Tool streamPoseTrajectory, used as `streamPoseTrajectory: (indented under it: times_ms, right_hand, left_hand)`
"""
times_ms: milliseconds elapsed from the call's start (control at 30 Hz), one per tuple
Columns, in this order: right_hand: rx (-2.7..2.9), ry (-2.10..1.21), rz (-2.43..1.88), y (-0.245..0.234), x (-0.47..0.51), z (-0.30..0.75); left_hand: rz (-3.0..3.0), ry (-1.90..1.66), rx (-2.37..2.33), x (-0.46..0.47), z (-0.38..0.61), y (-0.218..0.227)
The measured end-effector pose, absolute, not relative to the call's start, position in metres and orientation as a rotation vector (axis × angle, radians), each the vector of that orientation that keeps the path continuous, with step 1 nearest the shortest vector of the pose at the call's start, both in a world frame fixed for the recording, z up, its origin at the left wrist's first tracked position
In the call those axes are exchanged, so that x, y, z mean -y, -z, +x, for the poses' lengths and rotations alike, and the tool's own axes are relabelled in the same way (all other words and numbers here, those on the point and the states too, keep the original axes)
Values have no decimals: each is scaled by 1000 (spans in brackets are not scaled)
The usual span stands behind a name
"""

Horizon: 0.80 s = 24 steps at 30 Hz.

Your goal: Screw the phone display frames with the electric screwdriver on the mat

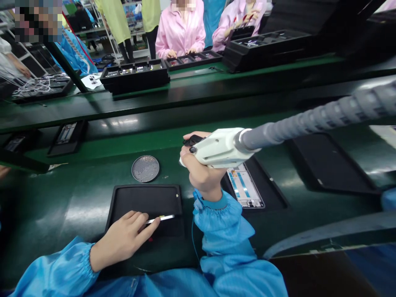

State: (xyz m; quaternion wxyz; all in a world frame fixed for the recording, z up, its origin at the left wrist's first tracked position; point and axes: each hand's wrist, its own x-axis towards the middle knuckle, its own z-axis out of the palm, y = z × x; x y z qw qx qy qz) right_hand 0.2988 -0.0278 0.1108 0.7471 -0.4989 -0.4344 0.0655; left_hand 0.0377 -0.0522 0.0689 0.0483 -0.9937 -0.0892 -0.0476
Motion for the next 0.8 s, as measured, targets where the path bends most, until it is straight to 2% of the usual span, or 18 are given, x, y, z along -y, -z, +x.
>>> streamPoseTrajectory:
  times_ms: [333,533,800]
  right_hand:
    - [887,-179,-990,-112,25,296]
    - [877,-158,-1016,-114,26,295]
    - [878,-186,-997,-113,24,295]
  left_hand:
    - [-3044,185,274,53,37,-68]
    - [-3104,561,230,48,26,-65]
    - [-3166,721,255,50,27,-61]
